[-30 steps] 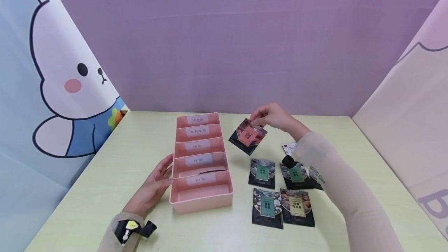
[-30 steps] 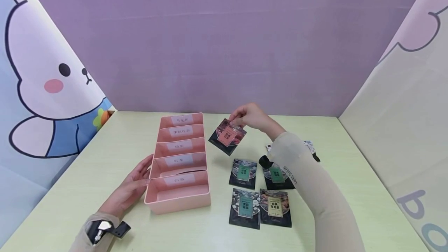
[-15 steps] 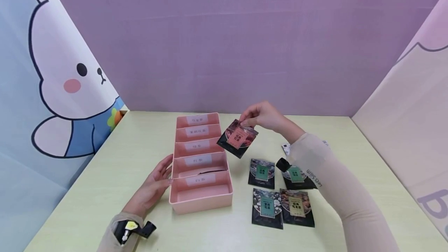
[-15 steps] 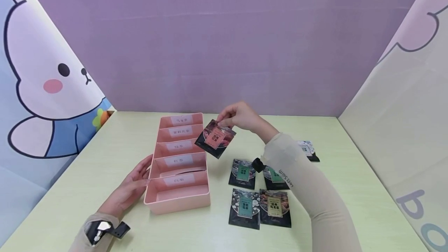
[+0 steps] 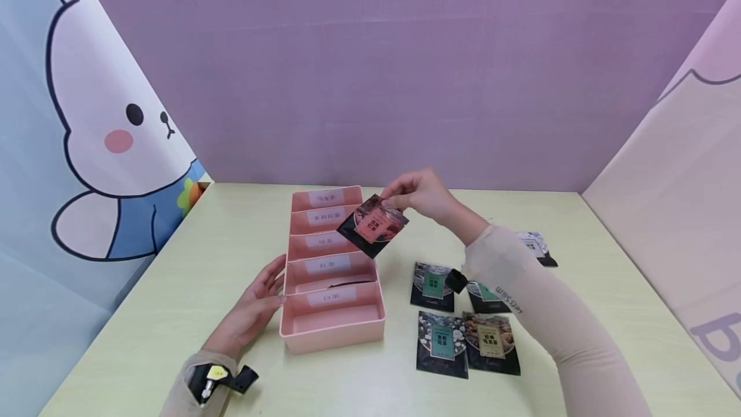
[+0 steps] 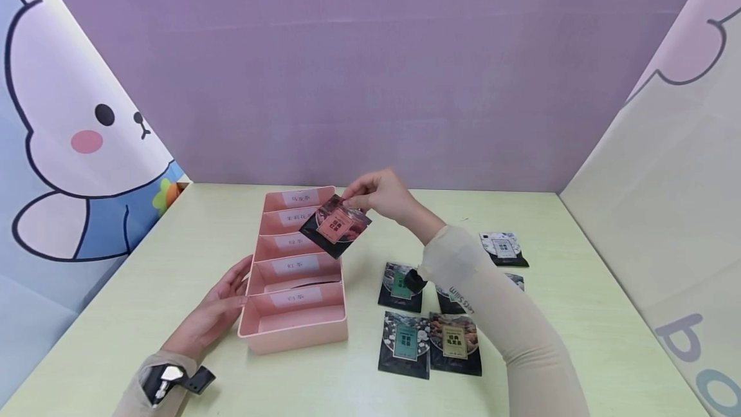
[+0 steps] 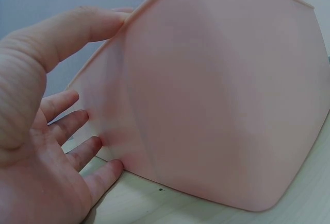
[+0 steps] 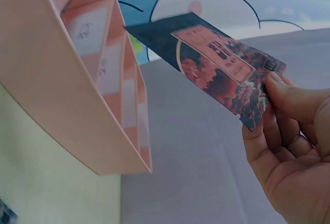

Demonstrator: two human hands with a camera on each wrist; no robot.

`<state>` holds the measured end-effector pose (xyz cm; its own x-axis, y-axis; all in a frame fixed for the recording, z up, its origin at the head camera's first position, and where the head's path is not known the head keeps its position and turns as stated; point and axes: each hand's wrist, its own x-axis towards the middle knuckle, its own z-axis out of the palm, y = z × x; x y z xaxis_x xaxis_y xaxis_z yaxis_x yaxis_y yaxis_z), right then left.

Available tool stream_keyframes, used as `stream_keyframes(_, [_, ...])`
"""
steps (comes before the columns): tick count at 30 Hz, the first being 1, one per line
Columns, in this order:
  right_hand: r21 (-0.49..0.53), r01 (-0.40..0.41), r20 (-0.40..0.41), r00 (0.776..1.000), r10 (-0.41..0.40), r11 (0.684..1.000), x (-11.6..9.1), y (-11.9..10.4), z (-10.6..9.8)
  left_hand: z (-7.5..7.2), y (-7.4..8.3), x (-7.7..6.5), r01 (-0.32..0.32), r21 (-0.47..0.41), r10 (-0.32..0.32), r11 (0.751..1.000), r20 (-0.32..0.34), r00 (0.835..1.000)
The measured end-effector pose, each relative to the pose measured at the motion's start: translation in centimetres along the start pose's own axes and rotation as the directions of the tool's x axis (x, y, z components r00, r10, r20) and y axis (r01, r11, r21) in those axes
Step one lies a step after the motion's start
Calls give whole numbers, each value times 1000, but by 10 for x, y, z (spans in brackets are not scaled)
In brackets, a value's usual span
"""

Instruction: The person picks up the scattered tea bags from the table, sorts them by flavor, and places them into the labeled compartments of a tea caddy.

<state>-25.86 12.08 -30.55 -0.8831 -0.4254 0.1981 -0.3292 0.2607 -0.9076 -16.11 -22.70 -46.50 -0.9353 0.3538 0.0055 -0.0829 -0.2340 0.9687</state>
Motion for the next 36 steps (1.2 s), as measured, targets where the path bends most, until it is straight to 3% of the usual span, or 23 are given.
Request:
stream_keyframes(7, [40,14,29,999,-15,999,-1,11,21,1,1,0,14,10,-14,1000,-7,1000])
stream_keyframes(23, [-42,12,179,984,-4,999,-4,21,56,2,3,0,23,16,-23,1000,-20,1000])
stream_keyframes(36, [-52,40,353,935,-19,998,-9,30,72,2,3,-1,30,6,-30,1000,-12,999])
